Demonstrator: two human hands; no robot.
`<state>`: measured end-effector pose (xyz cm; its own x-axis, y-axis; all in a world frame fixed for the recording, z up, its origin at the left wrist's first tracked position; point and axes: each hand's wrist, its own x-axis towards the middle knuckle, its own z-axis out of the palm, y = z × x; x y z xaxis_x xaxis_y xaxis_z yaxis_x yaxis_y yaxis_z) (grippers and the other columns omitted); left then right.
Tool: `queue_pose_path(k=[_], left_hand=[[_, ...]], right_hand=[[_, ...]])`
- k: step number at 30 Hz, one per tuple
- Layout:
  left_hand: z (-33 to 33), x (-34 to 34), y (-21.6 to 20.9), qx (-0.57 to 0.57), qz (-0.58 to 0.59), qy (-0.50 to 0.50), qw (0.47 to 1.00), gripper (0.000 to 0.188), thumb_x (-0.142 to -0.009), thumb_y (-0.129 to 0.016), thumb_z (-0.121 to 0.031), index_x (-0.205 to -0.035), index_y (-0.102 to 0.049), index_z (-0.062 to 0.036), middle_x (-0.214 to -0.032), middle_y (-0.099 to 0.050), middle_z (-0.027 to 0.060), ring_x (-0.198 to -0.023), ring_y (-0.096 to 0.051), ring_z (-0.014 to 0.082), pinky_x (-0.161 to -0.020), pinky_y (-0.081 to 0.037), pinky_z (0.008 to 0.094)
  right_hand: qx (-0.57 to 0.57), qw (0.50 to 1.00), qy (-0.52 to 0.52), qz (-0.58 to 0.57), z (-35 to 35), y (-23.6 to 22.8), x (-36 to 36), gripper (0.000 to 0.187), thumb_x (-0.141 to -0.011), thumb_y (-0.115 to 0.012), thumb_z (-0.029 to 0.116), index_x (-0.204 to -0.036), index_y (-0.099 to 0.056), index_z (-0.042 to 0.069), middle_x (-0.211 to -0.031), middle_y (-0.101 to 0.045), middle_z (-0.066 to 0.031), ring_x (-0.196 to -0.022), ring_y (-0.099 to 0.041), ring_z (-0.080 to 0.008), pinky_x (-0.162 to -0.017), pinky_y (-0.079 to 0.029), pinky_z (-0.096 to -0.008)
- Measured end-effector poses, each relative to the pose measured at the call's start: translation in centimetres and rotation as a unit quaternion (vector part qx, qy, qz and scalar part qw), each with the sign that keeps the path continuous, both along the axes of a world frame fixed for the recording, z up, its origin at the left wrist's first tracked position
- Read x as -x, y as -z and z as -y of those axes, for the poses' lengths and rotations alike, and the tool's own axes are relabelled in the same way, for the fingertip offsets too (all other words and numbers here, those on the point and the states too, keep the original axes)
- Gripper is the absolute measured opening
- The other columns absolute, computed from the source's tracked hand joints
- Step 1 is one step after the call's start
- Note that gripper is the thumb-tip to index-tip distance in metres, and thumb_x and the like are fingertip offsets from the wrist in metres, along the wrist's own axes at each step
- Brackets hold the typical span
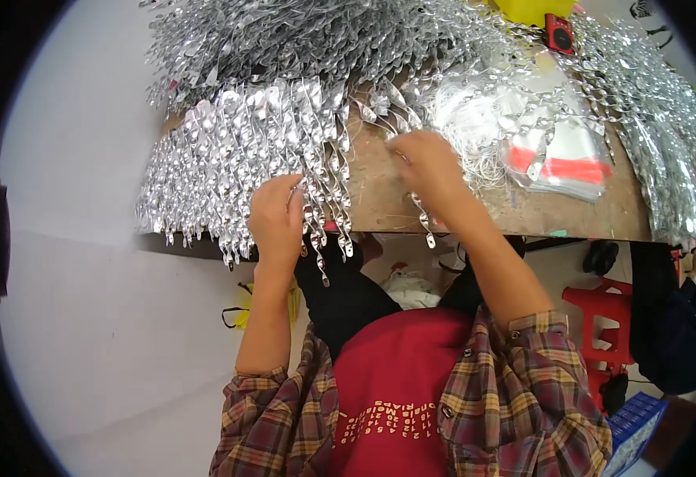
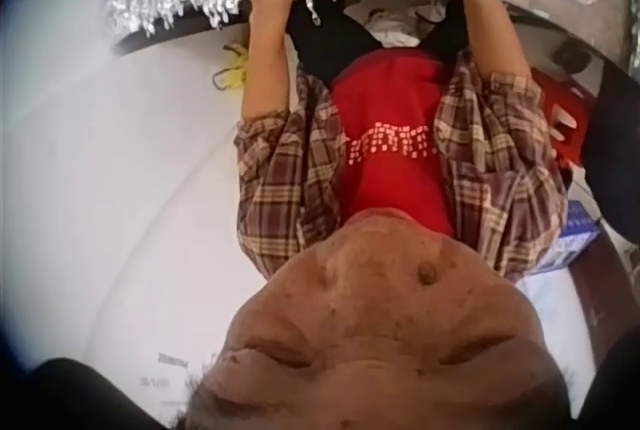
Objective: Packaging silver tinsel decorations into clear plastic bags at a workstation.
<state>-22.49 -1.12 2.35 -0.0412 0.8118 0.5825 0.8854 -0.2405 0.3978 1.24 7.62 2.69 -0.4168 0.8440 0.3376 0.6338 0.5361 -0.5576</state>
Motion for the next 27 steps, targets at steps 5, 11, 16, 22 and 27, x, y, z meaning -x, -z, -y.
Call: queue_pose_path(k=[5, 11, 16, 22, 27], left_hand=[[-0.4, -0.2, 1.4, 0.034, -0.103, 0.025, 0.994, 0.024, -0.077, -0.065, -0.011, -0.101, -0.066, -0.0134, -0.105, -0.059, 0.0067, -0.097, -0.054, 0.0281, -0.083, -0.040, 0.0402], [-0.4, 0.0, 2.1, 0.044, -0.117, 0.026, 0.992, 0.024, -0.077, -0.066, -0.013, -0.100, -0.065, -0.0146, -0.108, -0.057, 0.0050, -0.104, -0.050, 0.0277, -0.086, -0.037, 0.0416], [-0.7, 0.2, 2.1, 0.030, -0.111, 0.029, 0.993, 0.022, -0.075, -0.068, -0.016, -0.096, -0.065, -0.0142, -0.105, -0.056, 0.0045, -0.102, -0.050, 0.0271, -0.084, -0.037, 0.0406], [-1.6, -0.9, 2.3, 0.039, -0.097, -0.032, 0.994, 0.021, -0.071, -0.071, -0.020, -0.089, -0.063, -0.0142, -0.095, -0.055, 0.0027, -0.094, -0.050, 0.0249, -0.079, -0.038, 0.0393], [-3.0, -0.5, 3.0, 0.010, -0.092, -0.085, 0.992, 0.015, -0.071, -0.065, -0.014, -0.086, -0.062, -0.0147, -0.086, -0.057, 0.0017, -0.088, -0.052, 0.0241, -0.075, -0.039, 0.0390]], right_hand=[[0.003, 0.991, -0.131, 0.013, 0.7, 4.0, 6.5, 0.015, -0.082, -0.060, 0.017, -0.095, -0.066, 0.011, -0.084, -0.062, -0.0113, -0.082, -0.059, -0.0312, -0.074, -0.046, -0.0396], [0.023, 0.991, -0.135, 0.001, 0.6, 5.0, 7.1, 0.015, -0.083, -0.060, 0.022, -0.095, -0.066, 0.016, -0.075, -0.063, -0.0113, -0.079, -0.060, -0.0319, -0.072, -0.047, -0.0413], [0.086, 0.994, -0.053, 0.045, 0.6, 3.8, 6.1, 0.010, -0.082, -0.060, 0.019, -0.089, -0.061, 0.011, -0.079, -0.061, -0.0118, -0.077, -0.059, -0.0318, -0.068, -0.046, -0.0413], [0.051, 0.995, -0.041, 0.071, 0.9, 3.3, 4.7, 0.011, -0.080, -0.062, 0.019, -0.087, -0.061, 0.011, -0.077, -0.062, -0.0118, -0.072, -0.060, -0.0330, -0.064, -0.047, -0.0423], [0.000, 0.994, -0.035, 0.102, 1.6, 3.2, 2.9, 0.009, -0.078, -0.064, 0.018, -0.082, -0.062, 0.011, -0.071, -0.062, -0.0084, -0.065, -0.061, -0.0298, -0.062, -0.046, -0.0409]])
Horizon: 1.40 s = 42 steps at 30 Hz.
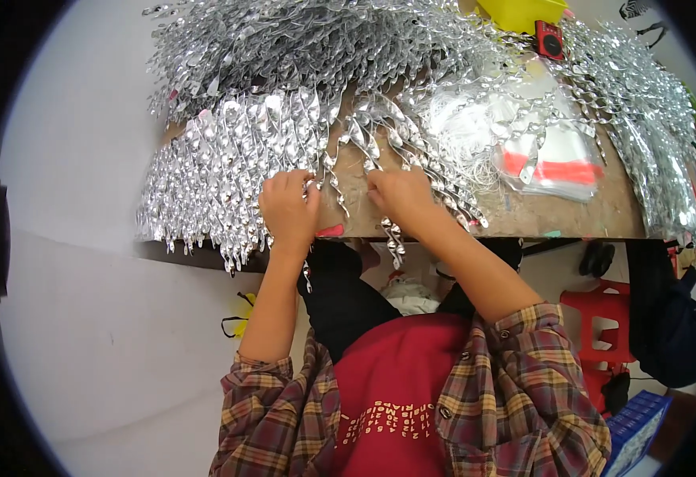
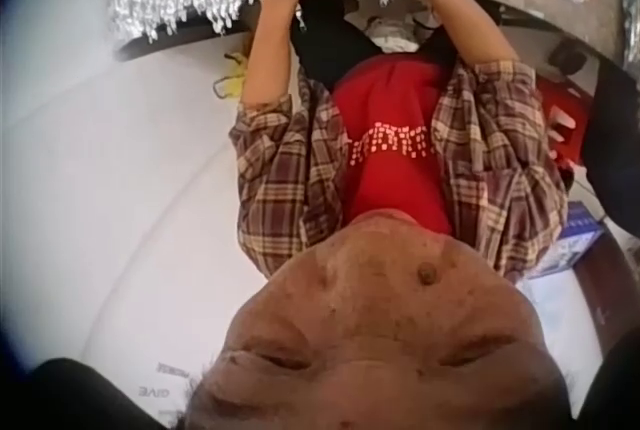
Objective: Packaging silver tinsel decorations into clear plastic bags at a workstation.
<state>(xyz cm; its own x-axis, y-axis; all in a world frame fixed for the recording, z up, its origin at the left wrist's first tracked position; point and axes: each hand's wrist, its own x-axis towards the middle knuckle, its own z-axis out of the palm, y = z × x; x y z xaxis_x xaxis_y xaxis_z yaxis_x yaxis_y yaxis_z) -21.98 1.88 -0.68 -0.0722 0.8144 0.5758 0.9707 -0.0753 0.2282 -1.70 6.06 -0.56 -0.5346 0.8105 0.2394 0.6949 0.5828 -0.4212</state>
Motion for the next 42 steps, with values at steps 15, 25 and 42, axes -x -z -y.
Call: queue_pose_path(k=[15, 25, 42], left_hand=[[-0.1, 1.7, -2.7, 0.062, 0.350, -0.018, 0.934, 0.017, -0.081, -0.059, -0.012, -0.097, -0.062, -0.0067, -0.066, -0.057, 0.0079, -0.056, -0.055, 0.0200, -0.056, -0.044, 0.0335], [0.3, 1.6, -2.0, 0.018, 0.221, -0.005, 0.975, 0.031, -0.082, -0.058, -0.010, -0.113, -0.060, -0.0097, -0.082, -0.059, 0.0092, -0.063, -0.056, 0.0239, -0.062, -0.046, 0.0336], [2.4, -5.2, -2.3, 0.173, 0.732, 0.133, 0.646, 0.047, -0.087, -0.060, -0.008, -0.128, -0.038, -0.0010, -0.084, -0.057, 0.0041, -0.072, -0.055, 0.0092, -0.063, -0.047, 0.0227]], right_hand=[[0.038, 0.992, 0.076, 0.098, 0.2, -1.4, -2.8, 0.006, -0.079, -0.057, 0.020, -0.078, -0.062, 0.017, -0.069, -0.064, -0.0026, -0.069, -0.063, -0.0231, -0.070, -0.039, -0.0431], [0.065, 0.990, 0.046, 0.119, -0.7, -1.5, -3.7, 0.010, -0.081, -0.058, 0.022, -0.087, -0.065, 0.019, -0.081, -0.066, -0.0055, -0.076, -0.063, -0.0244, -0.071, -0.042, -0.0408], [0.432, 0.862, -0.030, -0.265, 1.4, -4.3, -2.3, 0.051, -0.087, -0.062, 0.019, -0.133, -0.042, 0.006, -0.085, -0.060, -0.0032, -0.071, -0.053, -0.0078, -0.065, -0.043, -0.0224]])
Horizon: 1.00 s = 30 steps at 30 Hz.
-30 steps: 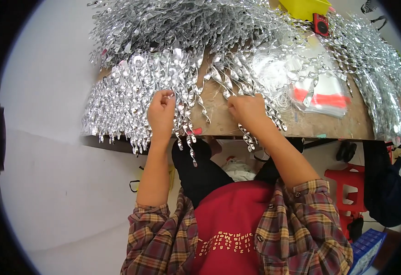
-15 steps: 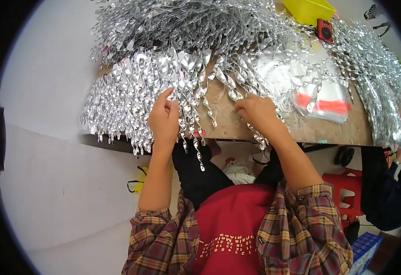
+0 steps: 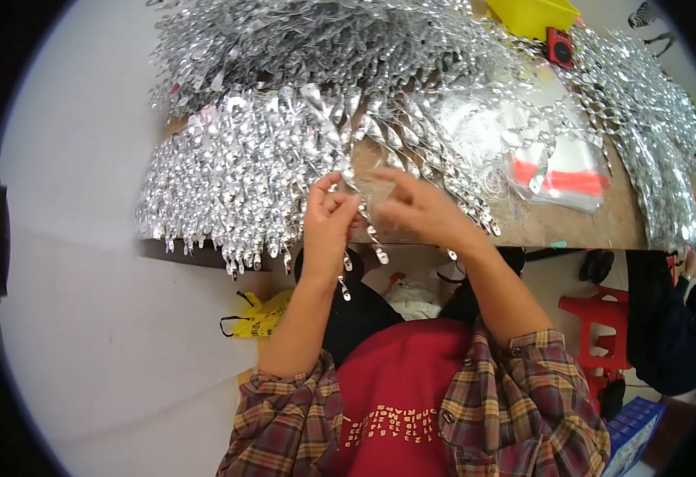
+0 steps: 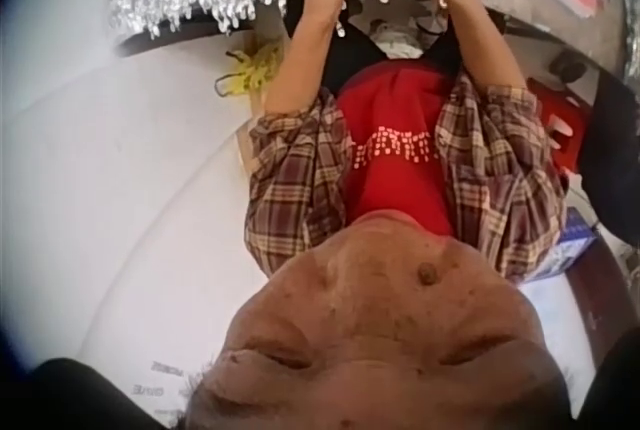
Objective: Packaging silver tinsel decorations into clear plastic bags at a workstation.
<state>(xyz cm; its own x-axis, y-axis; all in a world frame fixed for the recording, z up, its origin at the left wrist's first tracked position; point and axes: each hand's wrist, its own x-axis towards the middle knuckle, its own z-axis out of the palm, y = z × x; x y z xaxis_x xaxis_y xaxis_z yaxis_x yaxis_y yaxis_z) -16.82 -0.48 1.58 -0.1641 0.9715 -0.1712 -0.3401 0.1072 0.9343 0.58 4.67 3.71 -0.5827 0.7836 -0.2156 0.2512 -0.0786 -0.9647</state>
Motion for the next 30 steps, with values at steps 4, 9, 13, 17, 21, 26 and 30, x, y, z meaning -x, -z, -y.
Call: queue_pose_path(k=[4, 9, 13, 17, 21, 26, 30], left_hand=[[0.5, 0.2, -1.1, -0.004, -0.043, -0.003, 0.999, 0.044, -0.089, -0.057, -0.007, -0.128, -0.040, 0.0018, -0.083, -0.055, 0.0029, -0.072, -0.054, 0.0075, -0.065, -0.047, 0.0221], [0.5, -0.6, -0.2, 0.008, -0.045, 0.017, 0.999, 0.048, -0.089, -0.058, -0.009, -0.132, -0.039, 0.0037, -0.084, -0.055, 0.0017, -0.072, -0.053, 0.0070, -0.065, -0.046, 0.0212], [0.6, -1.8, -0.4, 0.034, -0.024, 0.033, 0.999, 0.050, -0.087, -0.060, -0.010, -0.130, -0.041, 0.0074, -0.085, -0.056, 0.0011, -0.070, -0.053, 0.0065, -0.061, -0.046, 0.0205], [0.6, -2.5, 0.7, 0.044, -0.019, 0.019, 0.999, 0.047, -0.088, -0.060, -0.011, -0.128, -0.043, 0.0073, -0.085, -0.056, 0.0011, -0.069, -0.053, 0.0061, -0.061, -0.047, 0.0204], [0.2, -4.1, 1.5, 0.044, -0.018, 0.041, 0.998, 0.041, -0.088, -0.061, -0.012, -0.123, -0.047, 0.0045, -0.083, -0.055, 0.0002, -0.067, -0.052, 0.0051, -0.060, -0.047, 0.0197], [-0.7, -5.9, 1.4, 0.069, -0.008, 0.060, 0.996, 0.041, -0.088, -0.062, -0.012, -0.123, -0.048, 0.0034, -0.085, -0.054, -0.0007, -0.067, -0.051, 0.0049, -0.060, -0.045, 0.0184], [-1.7, -7.3, 1.4, 0.040, -0.089, 0.076, 0.992, 0.039, -0.090, -0.058, -0.013, -0.123, -0.049, 0.0047, -0.086, -0.054, -0.0024, -0.072, -0.048, 0.0029, -0.064, -0.041, 0.0181]], right_hand=[[-0.125, 0.971, 0.198, 0.057, -2.1, -0.1, -5.8, 0.030, -0.087, -0.057, 0.013, -0.116, -0.058, 0.005, -0.079, -0.057, 0.0012, -0.069, -0.051, -0.0059, -0.063, -0.043, -0.0217], [-0.154, 0.948, 0.268, 0.080, -0.8, 2.1, -11.6, 0.025, -0.086, -0.059, 0.011, -0.109, -0.061, 0.004, -0.076, -0.054, 0.0029, -0.070, -0.049, -0.0058, -0.064, -0.041, -0.0209], [-0.203, 0.931, 0.257, 0.160, 1.5, 3.5, -13.1, 0.020, -0.083, -0.062, 0.007, -0.103, -0.063, 0.003, -0.075, -0.054, 0.0026, -0.070, -0.048, -0.0057, -0.065, -0.041, -0.0205], [-0.185, 0.936, 0.278, 0.110, 2.8, 4.7, -13.6, 0.019, -0.082, -0.063, 0.006, -0.101, -0.063, 0.003, -0.078, -0.054, -0.0008, -0.072, -0.052, -0.0096, -0.065, -0.042, -0.0233], [-0.338, 0.910, 0.167, 0.172, 3.9, 4.3, -12.3, 0.022, -0.079, -0.062, 0.004, -0.100, -0.065, 0.005, -0.088, -0.055, -0.0081, -0.076, -0.056, -0.0218, -0.067, -0.045, -0.0296], [-0.294, 0.919, 0.210, 0.157, 3.4, 3.3, -13.3, 0.022, -0.079, -0.062, 0.004, -0.100, -0.066, 0.007, -0.087, -0.057, -0.0075, -0.073, -0.056, -0.0205, -0.065, -0.045, -0.0290], [-0.300, 0.919, 0.210, 0.148, 2.7, 3.7, -13.1, 0.022, -0.078, -0.060, 0.004, -0.099, -0.066, 0.008, -0.082, -0.056, -0.0080, -0.071, -0.056, -0.0218, -0.063, -0.045, -0.0307]])
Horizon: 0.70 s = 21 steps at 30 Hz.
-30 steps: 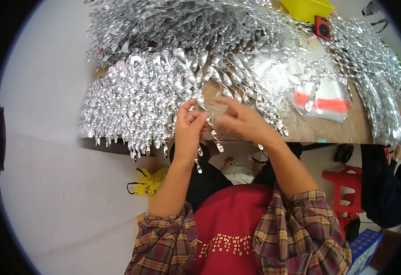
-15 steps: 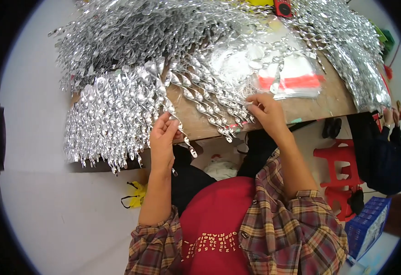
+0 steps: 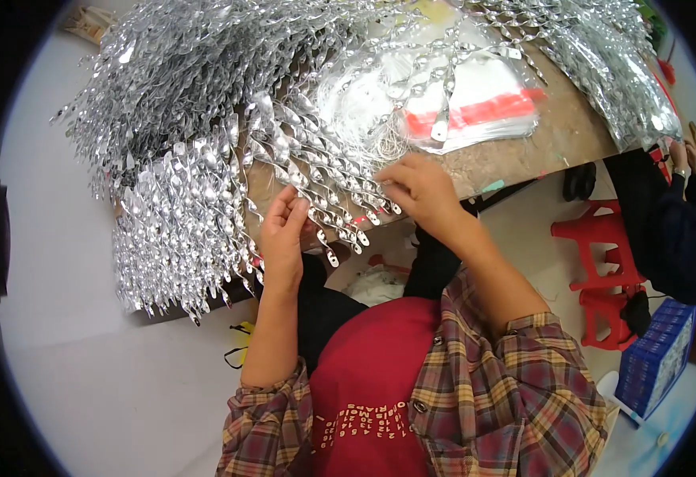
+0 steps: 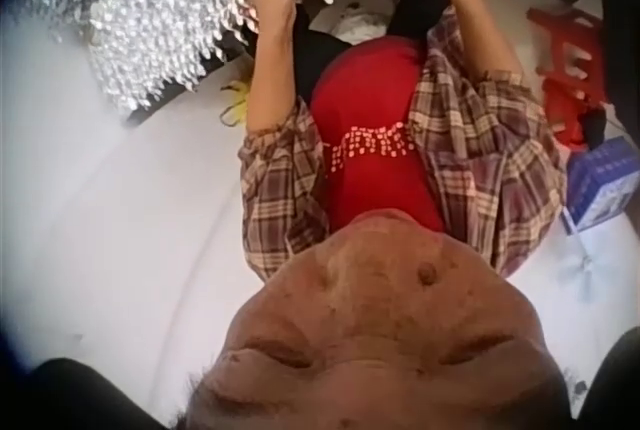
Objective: Packaging silver tinsel decorations into clear plastic bags at a workstation.
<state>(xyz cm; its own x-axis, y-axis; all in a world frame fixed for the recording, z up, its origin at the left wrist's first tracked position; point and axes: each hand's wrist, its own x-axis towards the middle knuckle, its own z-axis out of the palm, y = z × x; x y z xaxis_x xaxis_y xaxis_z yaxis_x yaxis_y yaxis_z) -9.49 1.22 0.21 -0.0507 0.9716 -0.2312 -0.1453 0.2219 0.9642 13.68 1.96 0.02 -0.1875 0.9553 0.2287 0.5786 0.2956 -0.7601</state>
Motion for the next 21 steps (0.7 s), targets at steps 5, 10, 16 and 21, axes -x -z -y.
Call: queue_pose_path(k=[5, 10, 16, 21], left_hand=[[-1.0, -0.3, 0.2, 0.010, -0.003, 0.023, 1.000, 0.039, -0.090, -0.058, -0.012, -0.124, -0.049, 0.0048, -0.086, -0.053, -0.0026, -0.074, -0.047, 0.0027, -0.065, -0.040, 0.0175], [-0.7, 0.6, 0.9, 0.009, -0.006, 0.009, 1.000, 0.040, -0.090, -0.059, -0.012, -0.124, -0.048, 0.0047, -0.088, -0.053, -0.0024, -0.075, -0.047, 0.0025, -0.065, -0.039, 0.0172], [-0.4, 1.5, 1.2, -0.002, 0.025, 0.027, 0.999, 0.041, -0.089, -0.060, -0.014, -0.124, -0.048, 0.0040, -0.091, -0.054, -0.0009, -0.077, -0.049, 0.0027, -0.066, -0.041, 0.0171], [-0.3, 2.2, 1.7, -0.001, 0.059, 0.021, 0.998, 0.043, -0.089, -0.061, -0.014, -0.126, -0.047, 0.0031, -0.092, -0.055, -0.0003, -0.078, -0.050, 0.0033, -0.067, -0.043, 0.0181]], right_hand=[[-0.047, 0.998, -0.024, 0.024, -0.3, 0.6, 1.4, 0.019, -0.073, -0.065, 0.007, -0.092, -0.067, 0.010, -0.083, -0.057, -0.0088, -0.075, -0.059, -0.0270, -0.064, -0.047, -0.0360], [-0.012, 0.999, -0.025, 0.031, -0.5, 1.0, 1.0, 0.020, -0.076, -0.063, 0.001, -0.094, -0.066, 0.010, -0.085, -0.054, -0.0076, -0.077, -0.056, -0.0247, -0.065, -0.045, -0.0324], [-0.050, 0.995, 0.016, 0.088, -0.9, 0.7, 0.8, 0.019, -0.077, -0.063, 0.002, -0.093, -0.067, 0.011, -0.084, -0.054, -0.0064, -0.077, -0.056, -0.0234, -0.065, -0.045, -0.0317], [-0.085, 0.995, 0.004, 0.054, -1.1, 1.1, 0.6, 0.020, -0.078, -0.061, 0.002, -0.095, -0.068, 0.009, -0.084, -0.053, -0.0061, -0.077, -0.055, -0.0218, -0.066, -0.044, -0.0299]])
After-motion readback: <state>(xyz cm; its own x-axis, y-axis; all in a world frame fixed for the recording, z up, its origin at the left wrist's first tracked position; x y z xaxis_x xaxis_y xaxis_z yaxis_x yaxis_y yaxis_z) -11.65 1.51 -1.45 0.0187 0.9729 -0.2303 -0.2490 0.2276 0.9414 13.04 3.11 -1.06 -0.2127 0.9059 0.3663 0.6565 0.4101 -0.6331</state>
